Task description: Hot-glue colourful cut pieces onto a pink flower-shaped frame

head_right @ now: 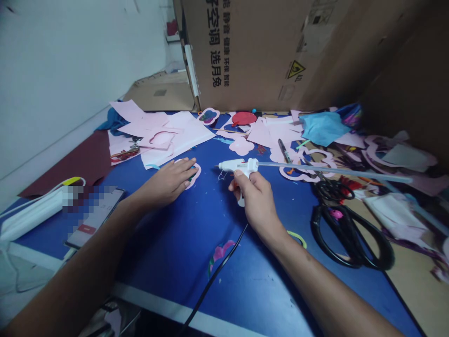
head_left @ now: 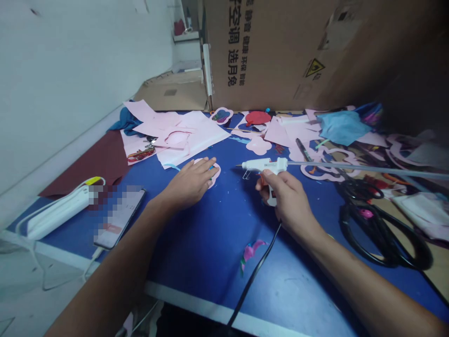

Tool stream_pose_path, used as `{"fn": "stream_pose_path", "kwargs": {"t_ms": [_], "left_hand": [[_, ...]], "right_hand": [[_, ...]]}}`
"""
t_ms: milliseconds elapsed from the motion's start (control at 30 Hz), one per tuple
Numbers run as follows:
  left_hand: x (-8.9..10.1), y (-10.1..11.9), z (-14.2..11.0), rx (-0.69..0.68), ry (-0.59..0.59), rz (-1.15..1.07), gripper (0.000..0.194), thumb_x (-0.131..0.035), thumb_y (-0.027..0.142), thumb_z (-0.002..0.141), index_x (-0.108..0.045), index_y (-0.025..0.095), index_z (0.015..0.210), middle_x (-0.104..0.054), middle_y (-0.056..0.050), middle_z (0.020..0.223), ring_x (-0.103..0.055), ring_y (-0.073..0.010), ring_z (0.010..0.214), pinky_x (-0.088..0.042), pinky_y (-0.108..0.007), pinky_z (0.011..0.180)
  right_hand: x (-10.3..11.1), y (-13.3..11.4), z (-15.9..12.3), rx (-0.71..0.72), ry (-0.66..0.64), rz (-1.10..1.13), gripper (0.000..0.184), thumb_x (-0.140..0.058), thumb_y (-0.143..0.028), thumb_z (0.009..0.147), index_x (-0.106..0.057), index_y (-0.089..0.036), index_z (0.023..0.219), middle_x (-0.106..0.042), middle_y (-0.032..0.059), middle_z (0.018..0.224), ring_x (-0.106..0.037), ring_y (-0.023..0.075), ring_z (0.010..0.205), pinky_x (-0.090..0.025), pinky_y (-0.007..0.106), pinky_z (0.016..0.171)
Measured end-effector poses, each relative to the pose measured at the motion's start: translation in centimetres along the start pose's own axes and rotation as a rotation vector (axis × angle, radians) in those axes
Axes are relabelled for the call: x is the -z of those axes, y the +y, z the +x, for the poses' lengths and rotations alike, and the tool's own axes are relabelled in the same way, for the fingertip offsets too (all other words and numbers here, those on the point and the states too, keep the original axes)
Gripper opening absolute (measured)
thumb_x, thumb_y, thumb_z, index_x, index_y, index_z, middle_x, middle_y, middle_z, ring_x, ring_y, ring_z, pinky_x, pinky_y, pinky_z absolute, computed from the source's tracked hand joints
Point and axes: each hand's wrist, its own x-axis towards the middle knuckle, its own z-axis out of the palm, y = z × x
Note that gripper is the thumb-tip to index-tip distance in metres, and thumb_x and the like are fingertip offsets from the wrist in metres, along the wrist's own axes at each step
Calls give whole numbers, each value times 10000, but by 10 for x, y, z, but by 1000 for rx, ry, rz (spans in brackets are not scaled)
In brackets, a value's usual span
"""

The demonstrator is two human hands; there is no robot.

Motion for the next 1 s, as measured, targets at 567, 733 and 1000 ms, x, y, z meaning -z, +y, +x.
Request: {"fn": "stream_pose_path", "kwargs": {"t_ms": [567, 733, 1000], "left_hand": [[-10, 14, -42, 34, 37, -25, 653, -386, 461, 1144, -441, 139, 1709, -343, -156, 1819, -284, -327, 1712, -239, -542, 1401], [-3, 3, -28, 123, 102, -103, 632, -336, 451, 1154, -475, 135, 1683, -346, -168, 1817, -306, -315, 1705, -271, -556, 1389], [-14, 0, 1, 83, 96, -125, 617, -325, 330, 1120, -455, 81, 1669, -348, -179, 1817, -296, -277, 1709, -235, -503, 1409]], "right_hand": [[-2, 7, 2, -5, 8, 32, 472, -723, -635, 946, -711, -216, 730, -599, 5, 584, -509, 160, 539, -350, 309, 513], [-4, 2, -2, -13, 27, 50, 509, -718, -685, 929, -731, -214, 736, -586, 8, 588, -509, 166, 552, -350, 311, 511], [-4, 4, 1, -17, 35, 68, 520, -719, -693, 922, -722, -209, 732, -591, 3, 582, -500, 156, 543, -341, 311, 533]]}}
